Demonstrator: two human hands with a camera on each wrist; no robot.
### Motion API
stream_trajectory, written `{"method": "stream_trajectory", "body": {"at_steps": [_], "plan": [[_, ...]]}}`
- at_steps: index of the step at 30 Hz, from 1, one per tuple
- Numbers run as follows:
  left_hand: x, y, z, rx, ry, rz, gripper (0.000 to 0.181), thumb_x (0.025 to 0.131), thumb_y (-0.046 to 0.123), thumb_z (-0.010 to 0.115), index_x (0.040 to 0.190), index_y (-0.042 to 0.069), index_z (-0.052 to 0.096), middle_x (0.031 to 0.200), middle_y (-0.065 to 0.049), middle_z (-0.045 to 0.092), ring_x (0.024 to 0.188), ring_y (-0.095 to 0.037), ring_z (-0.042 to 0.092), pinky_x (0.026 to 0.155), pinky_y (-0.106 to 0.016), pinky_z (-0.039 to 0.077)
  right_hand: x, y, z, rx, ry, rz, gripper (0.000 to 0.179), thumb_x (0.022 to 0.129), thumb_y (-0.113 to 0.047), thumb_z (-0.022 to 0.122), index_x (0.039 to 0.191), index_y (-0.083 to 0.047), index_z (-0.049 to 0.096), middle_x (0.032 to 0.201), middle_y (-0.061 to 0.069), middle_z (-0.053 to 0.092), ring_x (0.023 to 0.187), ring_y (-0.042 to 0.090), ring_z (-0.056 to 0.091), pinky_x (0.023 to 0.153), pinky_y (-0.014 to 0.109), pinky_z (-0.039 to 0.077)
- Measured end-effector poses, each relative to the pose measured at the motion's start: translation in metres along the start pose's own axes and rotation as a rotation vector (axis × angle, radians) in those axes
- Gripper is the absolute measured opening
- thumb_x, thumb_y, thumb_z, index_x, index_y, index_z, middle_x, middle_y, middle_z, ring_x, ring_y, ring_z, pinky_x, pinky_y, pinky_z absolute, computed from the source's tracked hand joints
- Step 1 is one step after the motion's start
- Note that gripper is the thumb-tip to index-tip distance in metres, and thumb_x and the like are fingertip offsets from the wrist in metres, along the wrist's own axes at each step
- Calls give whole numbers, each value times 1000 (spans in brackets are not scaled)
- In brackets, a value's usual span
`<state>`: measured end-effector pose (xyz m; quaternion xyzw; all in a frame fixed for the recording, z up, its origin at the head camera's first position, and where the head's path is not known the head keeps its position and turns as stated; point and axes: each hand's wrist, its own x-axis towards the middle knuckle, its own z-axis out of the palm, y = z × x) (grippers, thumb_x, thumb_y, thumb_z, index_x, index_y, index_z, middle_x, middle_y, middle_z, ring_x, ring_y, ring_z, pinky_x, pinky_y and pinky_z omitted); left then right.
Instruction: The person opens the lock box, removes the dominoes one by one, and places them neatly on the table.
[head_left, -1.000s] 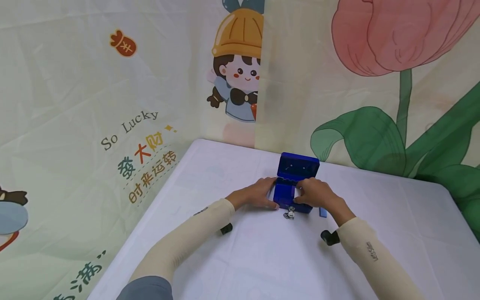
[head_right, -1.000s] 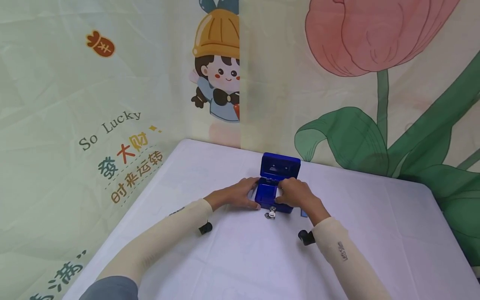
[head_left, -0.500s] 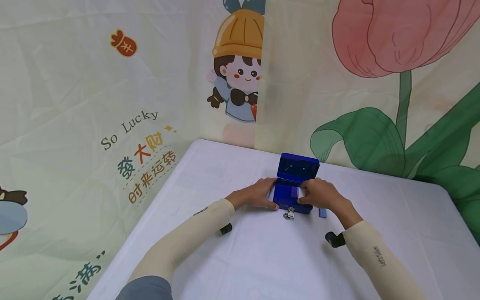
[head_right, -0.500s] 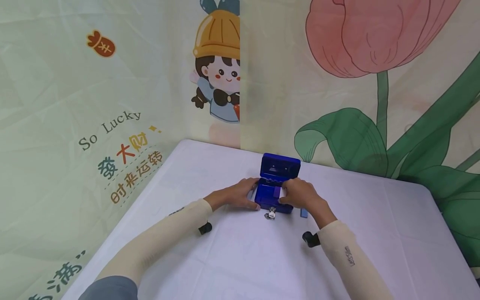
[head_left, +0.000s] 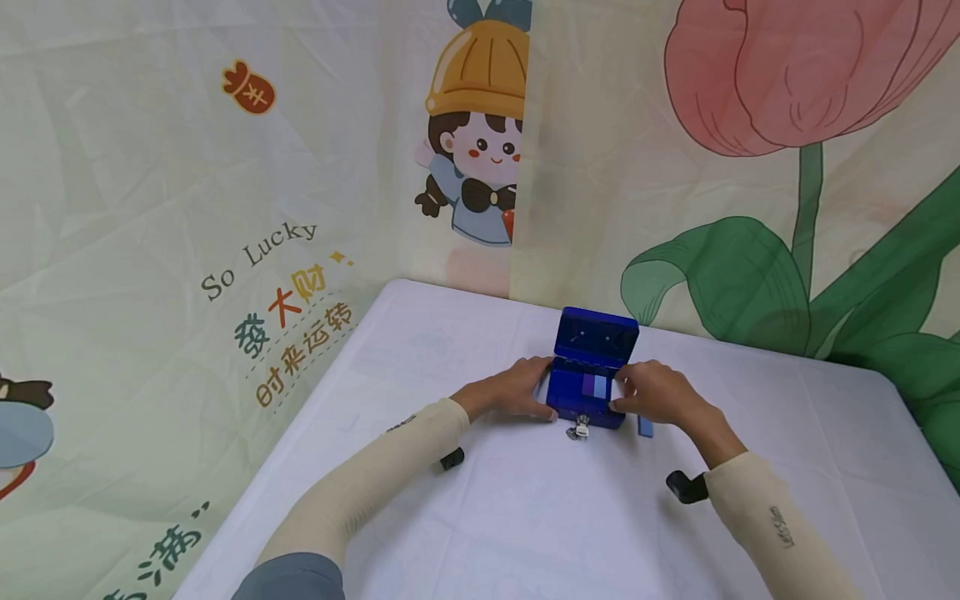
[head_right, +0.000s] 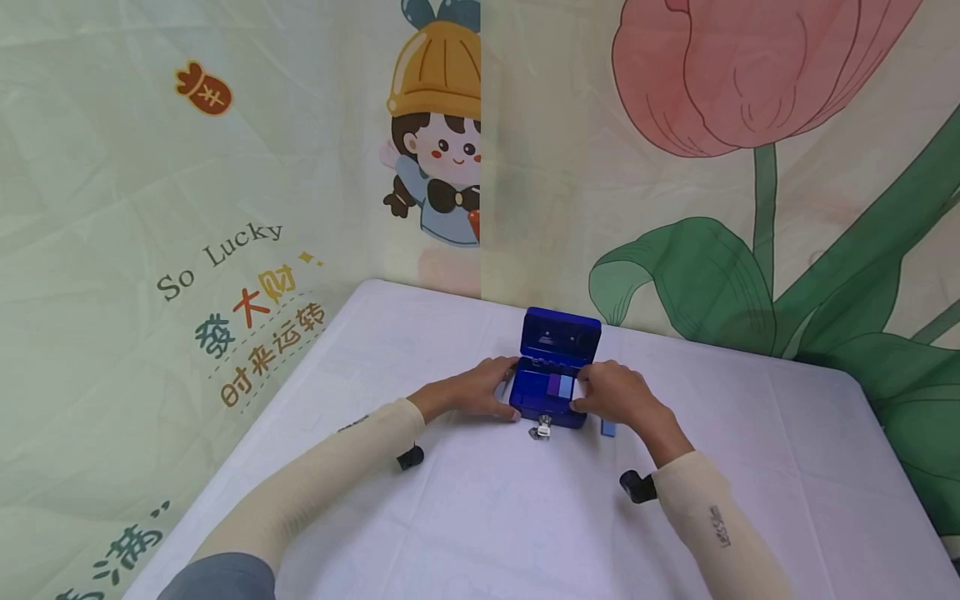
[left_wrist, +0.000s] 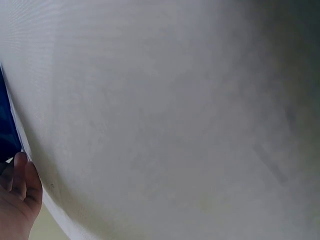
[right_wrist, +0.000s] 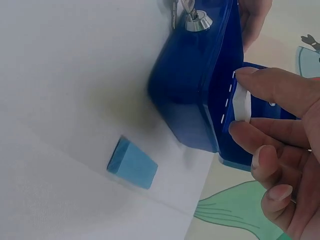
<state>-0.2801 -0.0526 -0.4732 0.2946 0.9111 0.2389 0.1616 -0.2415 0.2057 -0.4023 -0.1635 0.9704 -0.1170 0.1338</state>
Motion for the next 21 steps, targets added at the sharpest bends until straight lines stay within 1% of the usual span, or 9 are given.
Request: {"method": "stream_trajectory", "body": {"at_steps": [9,15,21], "plan": [[-2,2,-1,-18,2,6,103,83,47,79,160,10,21,158,-9,38,144,-24,36,121,-40,30,-7,10,-3,19,4,11,48,84,-28,82,120,1,67,98,10,72,81,19,66,73,38,59],[-1,1,0,-9,3,10,103,84,48,78,160,10,19,160,-9,36,148,-24,32,122,-40,28,-13,19,-5,27,-3,9,48,84,-26,82,121,2,67,97,11,72,82,20,65,74,39,59],[-1,0,0,-11,2,3,104,84,48,78,161,11,18,162,-8,34,150,-24,30,123,-41,26,-17,35,-2,27,-16,5,47,84,-27,81,119,2,68,92,7,72,85,21,63,77,41,58]]}}
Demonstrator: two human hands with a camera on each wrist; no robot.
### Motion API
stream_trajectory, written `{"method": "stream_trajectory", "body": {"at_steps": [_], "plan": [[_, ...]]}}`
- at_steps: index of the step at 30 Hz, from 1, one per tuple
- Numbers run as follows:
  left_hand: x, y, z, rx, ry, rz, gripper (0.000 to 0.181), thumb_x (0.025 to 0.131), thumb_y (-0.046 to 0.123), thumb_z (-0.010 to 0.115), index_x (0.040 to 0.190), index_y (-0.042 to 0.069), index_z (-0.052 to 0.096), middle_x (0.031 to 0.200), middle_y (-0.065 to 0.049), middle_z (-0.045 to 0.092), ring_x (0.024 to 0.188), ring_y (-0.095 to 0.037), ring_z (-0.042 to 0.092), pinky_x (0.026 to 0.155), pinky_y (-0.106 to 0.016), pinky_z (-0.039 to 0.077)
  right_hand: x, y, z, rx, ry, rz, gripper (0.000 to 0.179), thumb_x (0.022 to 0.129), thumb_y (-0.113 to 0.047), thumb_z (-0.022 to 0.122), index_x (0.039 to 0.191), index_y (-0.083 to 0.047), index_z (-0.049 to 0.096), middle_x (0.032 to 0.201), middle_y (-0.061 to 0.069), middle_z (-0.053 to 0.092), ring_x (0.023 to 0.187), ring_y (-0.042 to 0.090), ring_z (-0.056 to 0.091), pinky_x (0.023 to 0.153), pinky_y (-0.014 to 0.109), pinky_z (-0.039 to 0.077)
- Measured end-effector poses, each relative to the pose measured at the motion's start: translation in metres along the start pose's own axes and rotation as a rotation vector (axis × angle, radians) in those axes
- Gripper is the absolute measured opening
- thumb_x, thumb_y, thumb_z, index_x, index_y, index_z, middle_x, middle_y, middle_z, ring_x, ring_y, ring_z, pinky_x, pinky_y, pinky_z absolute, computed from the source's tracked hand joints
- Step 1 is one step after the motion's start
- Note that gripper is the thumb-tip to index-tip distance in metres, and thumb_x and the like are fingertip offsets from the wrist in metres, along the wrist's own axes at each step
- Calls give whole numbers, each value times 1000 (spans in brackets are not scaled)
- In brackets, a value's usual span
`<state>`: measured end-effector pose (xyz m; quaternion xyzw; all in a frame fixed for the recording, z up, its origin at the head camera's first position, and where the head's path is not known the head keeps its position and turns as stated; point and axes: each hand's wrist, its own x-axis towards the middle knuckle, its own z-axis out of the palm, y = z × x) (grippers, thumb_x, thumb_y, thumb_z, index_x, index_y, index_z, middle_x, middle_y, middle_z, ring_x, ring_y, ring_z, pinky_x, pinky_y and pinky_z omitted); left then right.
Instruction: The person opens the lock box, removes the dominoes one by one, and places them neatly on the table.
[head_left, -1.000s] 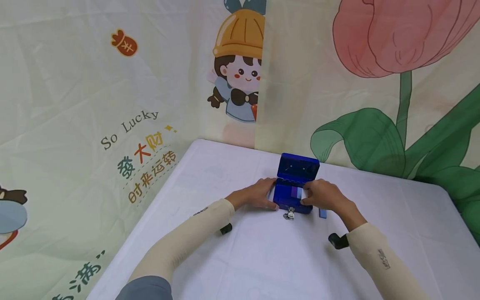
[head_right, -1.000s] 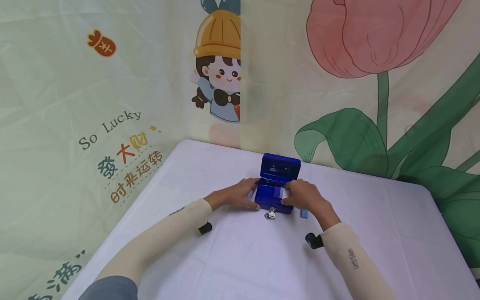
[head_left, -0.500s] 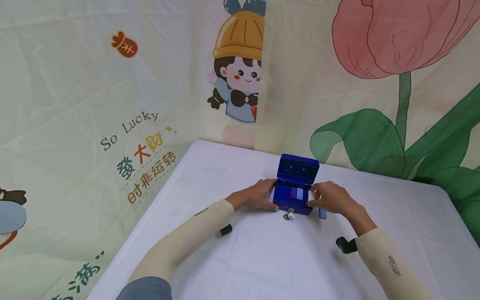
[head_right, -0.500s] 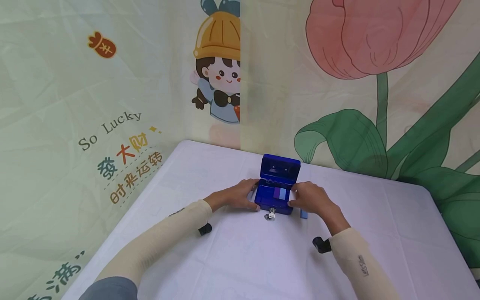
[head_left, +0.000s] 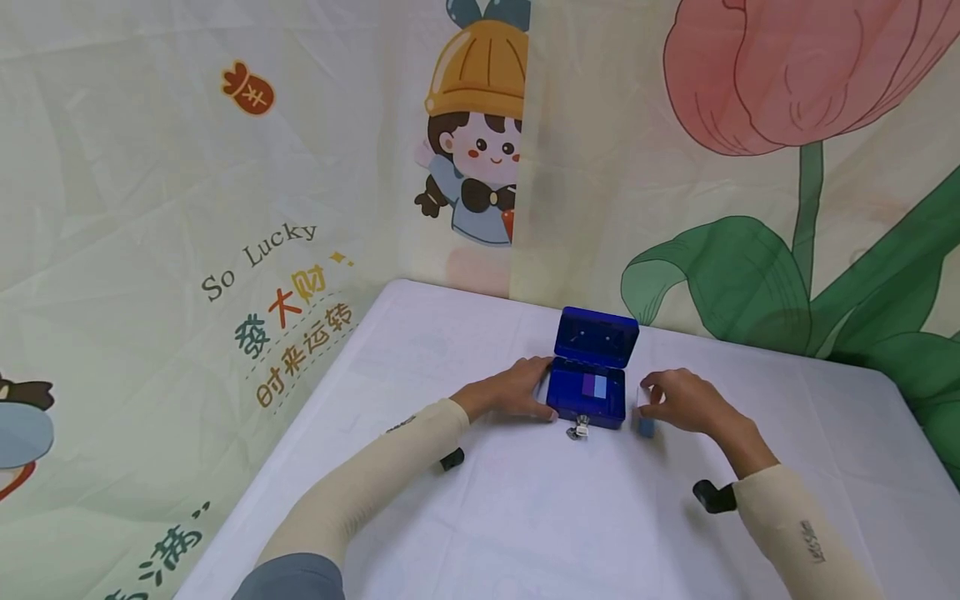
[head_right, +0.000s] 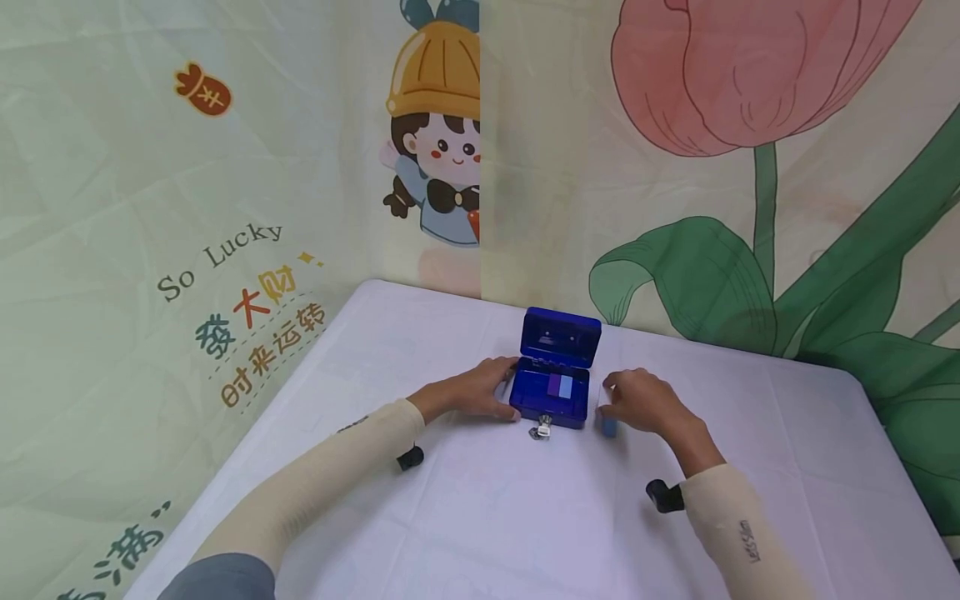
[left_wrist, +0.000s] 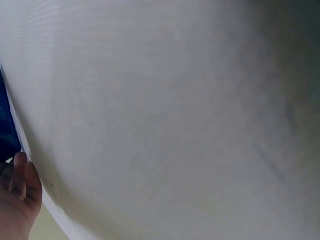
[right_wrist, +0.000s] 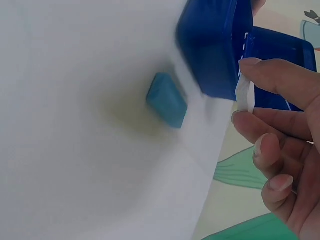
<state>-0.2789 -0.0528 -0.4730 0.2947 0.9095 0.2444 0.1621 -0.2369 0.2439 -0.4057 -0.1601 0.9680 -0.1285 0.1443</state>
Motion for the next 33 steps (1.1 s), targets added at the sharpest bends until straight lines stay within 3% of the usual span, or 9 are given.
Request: {"method": "stream_trajectory", "body": {"at_steps": [13,33], "plan": [[-1,2,0,-19,-5,-23,105,84,48,77,161,12,16,163,-8,31,151,-24,28,123,-41,26,-7,34,7,55,-62,54,50,84,-27,81,120,4,67,94,7,69,83,20,59,73,37,56],[1,3,0,-7,-7,-31,105,84,49,78,161,11,17,162,-8,32,150,-25,30,123,-42,27,-10,50,22,50,-106,106,53,82,-30,84,122,0,66,93,5,67,83,20,57,75,38,56]]}}
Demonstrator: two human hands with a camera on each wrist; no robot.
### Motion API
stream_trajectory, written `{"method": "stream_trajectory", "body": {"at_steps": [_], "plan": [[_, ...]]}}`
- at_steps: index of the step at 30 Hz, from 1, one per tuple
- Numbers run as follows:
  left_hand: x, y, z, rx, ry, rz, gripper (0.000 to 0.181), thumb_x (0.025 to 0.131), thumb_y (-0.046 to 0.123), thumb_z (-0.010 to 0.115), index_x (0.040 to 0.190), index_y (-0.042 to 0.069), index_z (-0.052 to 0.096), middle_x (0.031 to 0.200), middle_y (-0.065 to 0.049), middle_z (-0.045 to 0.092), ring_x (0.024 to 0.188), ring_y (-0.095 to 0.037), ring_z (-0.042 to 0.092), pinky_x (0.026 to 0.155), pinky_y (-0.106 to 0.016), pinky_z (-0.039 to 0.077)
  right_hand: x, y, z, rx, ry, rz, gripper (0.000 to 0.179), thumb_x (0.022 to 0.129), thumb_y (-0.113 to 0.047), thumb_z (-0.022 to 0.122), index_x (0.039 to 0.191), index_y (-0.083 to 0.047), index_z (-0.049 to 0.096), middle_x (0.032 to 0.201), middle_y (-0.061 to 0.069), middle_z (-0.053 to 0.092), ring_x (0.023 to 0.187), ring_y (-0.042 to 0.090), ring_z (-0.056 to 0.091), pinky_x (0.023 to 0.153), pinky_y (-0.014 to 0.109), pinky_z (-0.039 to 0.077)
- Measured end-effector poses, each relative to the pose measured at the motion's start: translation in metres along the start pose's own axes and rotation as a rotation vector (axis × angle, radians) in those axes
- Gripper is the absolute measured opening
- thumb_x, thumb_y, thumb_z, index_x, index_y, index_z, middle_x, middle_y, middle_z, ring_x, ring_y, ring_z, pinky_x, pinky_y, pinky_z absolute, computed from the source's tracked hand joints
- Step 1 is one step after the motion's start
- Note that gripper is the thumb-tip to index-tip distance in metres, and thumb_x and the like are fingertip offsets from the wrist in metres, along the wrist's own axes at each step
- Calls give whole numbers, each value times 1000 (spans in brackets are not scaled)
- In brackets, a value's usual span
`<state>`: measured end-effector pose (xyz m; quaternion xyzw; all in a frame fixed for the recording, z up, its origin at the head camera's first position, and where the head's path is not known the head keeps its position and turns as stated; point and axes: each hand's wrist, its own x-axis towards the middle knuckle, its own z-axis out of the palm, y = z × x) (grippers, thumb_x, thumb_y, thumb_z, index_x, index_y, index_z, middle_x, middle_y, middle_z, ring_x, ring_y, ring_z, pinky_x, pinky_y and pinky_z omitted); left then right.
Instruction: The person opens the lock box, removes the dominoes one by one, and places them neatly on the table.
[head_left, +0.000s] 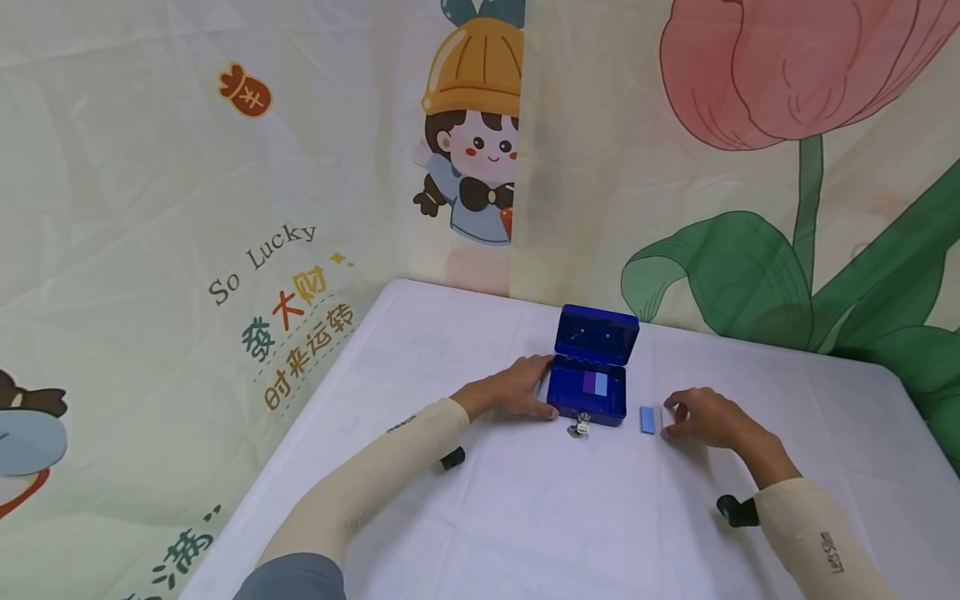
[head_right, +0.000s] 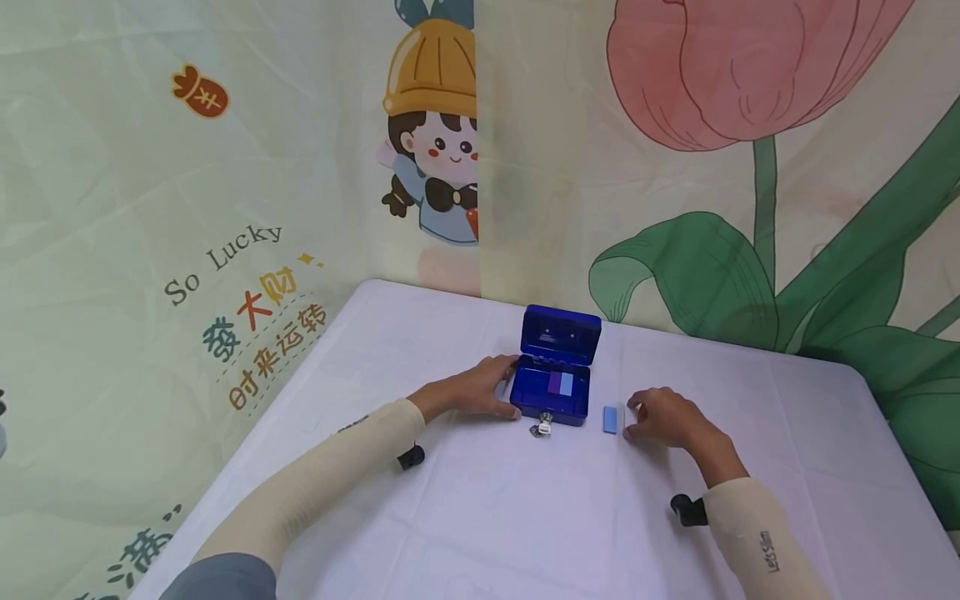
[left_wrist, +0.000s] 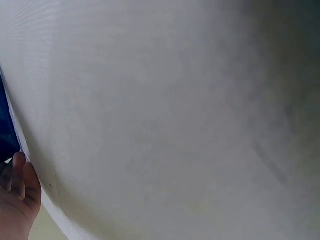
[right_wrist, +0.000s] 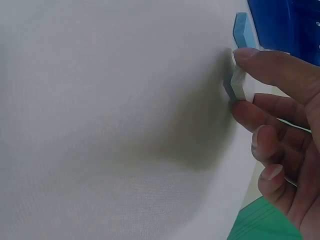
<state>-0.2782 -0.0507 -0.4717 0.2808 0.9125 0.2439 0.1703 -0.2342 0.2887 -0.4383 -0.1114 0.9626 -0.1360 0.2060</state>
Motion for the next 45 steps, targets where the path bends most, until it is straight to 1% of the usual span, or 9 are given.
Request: {"method": "stream_trajectory", "body": {"at_steps": [9,17,22,32,38,45], "plan": [[0,-1,0,-2,-1,-4,106,84,50,78,161,11,17,163,-8,32,150,-25,29,123,-42,26,0,-2,2,14,-5,6,51,81,-27,84,121,0,66,93,6,68,84,21,57,77,39,56],[0,0,-1,-2,-3,-3,106,84,50,77,161,10,17,164,-9,30,151,-26,28,123,-42,25,3,-1,4,6,-11,7,50,82,-27,84,121,-1,66,92,5,68,83,21,58,78,40,57],[1,-1,0,6,-7,-6,106,84,50,77,161,11,16,164,-8,30,151,-26,28,123,-42,26,3,-1,5,4,-4,-1,51,81,-27,84,121,-1,66,91,5,68,82,21,57,77,40,56],[1,-2,0,-7,-7,0,105,84,50,77,161,12,17,164,-8,31,151,-25,28,123,-43,26,1,-1,6,4,0,-1,53,81,-28,85,122,-2,66,91,4,67,82,20,56,76,39,54],[2,-5,1,4,-5,7,106,84,53,76,162,13,15,165,-7,29,151,-25,27,123,-42,26,1,-1,4,12,-5,3,54,81,-28,85,124,-2,65,92,5,68,82,21,57,77,41,55],[1,-3,1,-2,-10,0,106,84,51,76,162,13,15,165,-7,28,152,-25,26,123,-42,26,-4,-3,0,14,-3,3,56,81,-29,85,125,-1,65,93,4,69,86,21,59,81,45,56]]}}
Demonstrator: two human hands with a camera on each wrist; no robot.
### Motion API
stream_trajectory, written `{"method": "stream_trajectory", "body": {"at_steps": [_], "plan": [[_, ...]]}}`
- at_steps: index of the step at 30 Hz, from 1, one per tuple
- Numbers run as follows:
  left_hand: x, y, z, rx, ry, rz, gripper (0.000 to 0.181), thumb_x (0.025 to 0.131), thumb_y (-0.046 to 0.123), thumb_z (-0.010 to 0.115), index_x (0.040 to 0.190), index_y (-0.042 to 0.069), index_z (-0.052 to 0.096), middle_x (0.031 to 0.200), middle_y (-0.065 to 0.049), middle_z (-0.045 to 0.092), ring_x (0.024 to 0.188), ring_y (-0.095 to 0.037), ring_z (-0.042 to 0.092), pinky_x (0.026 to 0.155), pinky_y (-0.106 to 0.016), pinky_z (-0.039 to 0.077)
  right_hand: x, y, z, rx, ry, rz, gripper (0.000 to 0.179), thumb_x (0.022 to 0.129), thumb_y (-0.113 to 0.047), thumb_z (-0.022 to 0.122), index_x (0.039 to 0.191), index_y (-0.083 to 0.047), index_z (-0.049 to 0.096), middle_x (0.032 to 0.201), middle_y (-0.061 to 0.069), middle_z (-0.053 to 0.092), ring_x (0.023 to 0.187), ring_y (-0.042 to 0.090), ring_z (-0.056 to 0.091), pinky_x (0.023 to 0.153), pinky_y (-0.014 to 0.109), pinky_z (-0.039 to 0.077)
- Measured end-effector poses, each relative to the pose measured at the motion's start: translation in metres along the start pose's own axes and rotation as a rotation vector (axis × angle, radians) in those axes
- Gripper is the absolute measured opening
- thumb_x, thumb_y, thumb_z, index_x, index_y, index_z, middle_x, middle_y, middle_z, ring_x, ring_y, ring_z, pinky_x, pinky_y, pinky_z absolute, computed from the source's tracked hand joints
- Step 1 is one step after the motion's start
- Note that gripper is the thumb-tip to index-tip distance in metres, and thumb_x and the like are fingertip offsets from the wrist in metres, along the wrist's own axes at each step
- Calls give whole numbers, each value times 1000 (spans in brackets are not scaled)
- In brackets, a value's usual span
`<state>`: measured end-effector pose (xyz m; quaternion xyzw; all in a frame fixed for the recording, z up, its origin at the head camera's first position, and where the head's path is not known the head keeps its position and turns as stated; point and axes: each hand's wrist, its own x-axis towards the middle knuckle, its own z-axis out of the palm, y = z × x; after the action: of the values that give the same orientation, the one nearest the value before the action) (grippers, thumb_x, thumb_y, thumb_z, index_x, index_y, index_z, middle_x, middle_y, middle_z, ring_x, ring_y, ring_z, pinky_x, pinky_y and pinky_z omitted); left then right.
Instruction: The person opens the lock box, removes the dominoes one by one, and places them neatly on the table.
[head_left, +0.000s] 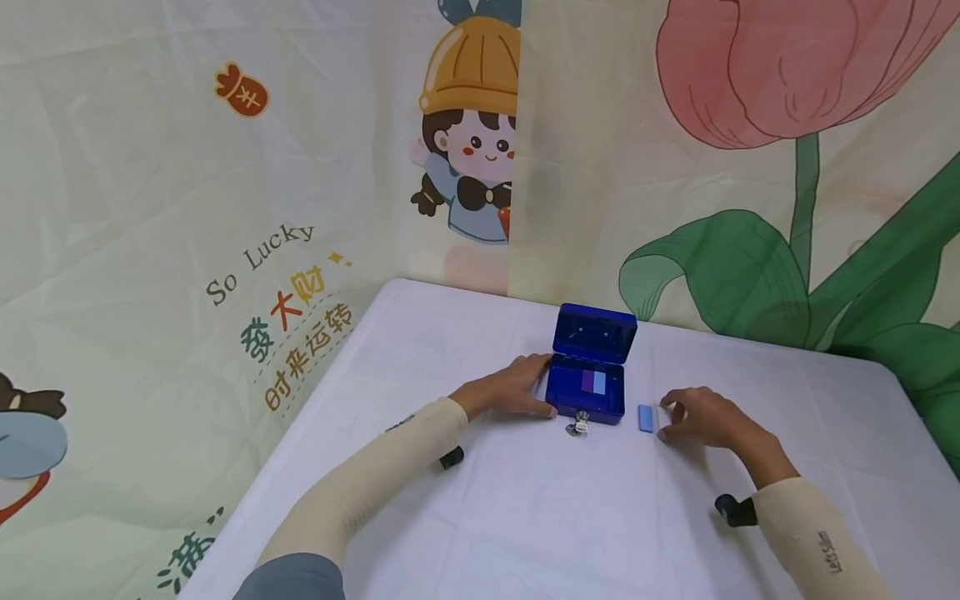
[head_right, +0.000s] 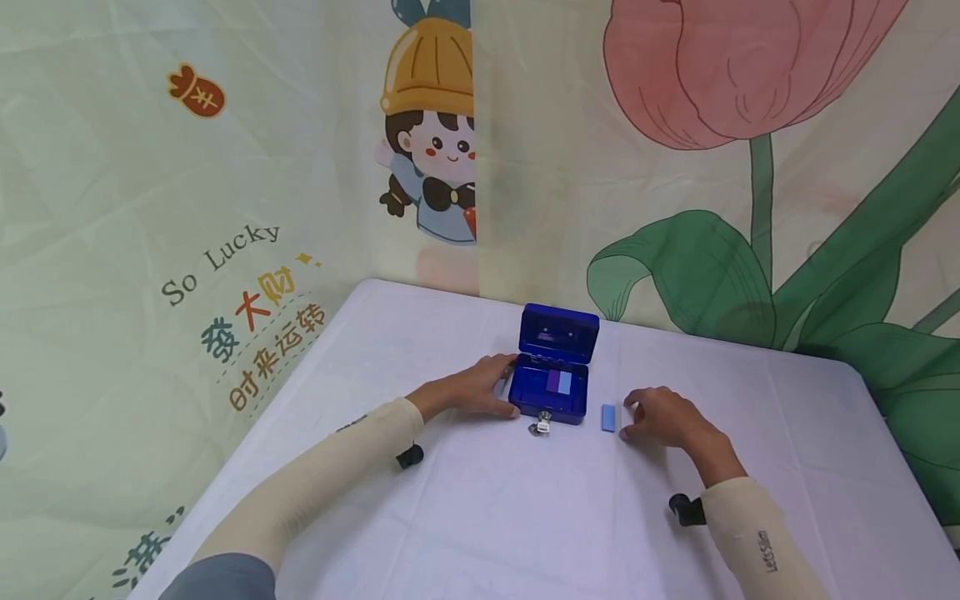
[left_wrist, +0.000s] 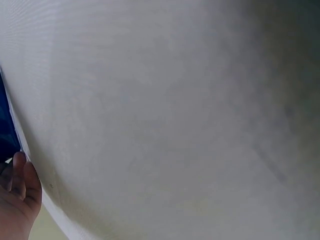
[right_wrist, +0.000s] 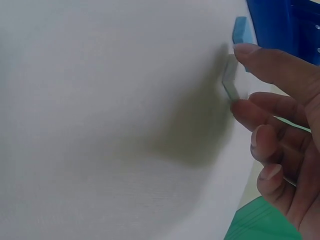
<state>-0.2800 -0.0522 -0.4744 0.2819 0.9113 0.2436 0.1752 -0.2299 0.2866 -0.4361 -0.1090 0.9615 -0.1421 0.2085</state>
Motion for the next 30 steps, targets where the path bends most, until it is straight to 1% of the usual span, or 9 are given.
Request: {"method": "stream_trajectory", "body": {"at_steps": [8,12,17,22,30], "plan": [[-1,0,-1,-8,11,15,105,84,49,77,161,12,17,164,-8,31,151,-25,27,123,-42,26,-2,-7,-9,2,24,-29,58,81,-30,84,127,0,64,95,5,70,87,22,61,81,45,57],[0,-1,0,-6,14,18,104,84,49,77,161,12,17,163,-8,32,151,-25,28,123,-42,26,-2,-16,-15,6,37,-52,58,82,-30,83,128,0,63,95,4,70,89,22,62,81,44,57],[-1,-2,0,2,12,17,104,84,49,77,160,10,19,162,-8,33,149,-24,30,123,-40,27,1,-30,-23,-4,58,-91,56,84,-28,82,128,1,63,93,5,70,92,25,63,82,44,57],[-1,-1,0,3,10,18,104,84,49,77,161,10,18,162,-9,33,149,-24,30,122,-40,28,6,-45,-29,-17,79,-126,55,84,-28,82,128,1,64,93,5,71,91,23,64,83,44,58],[1,-1,0,-10,8,20,104,84,48,78,160,10,18,161,-8,34,149,-24,31,123,-41,27,23,-67,-28,-19,80,-158,55,86,-28,80,128,3,63,95,6,71,86,20,65,77,38,59]]}}
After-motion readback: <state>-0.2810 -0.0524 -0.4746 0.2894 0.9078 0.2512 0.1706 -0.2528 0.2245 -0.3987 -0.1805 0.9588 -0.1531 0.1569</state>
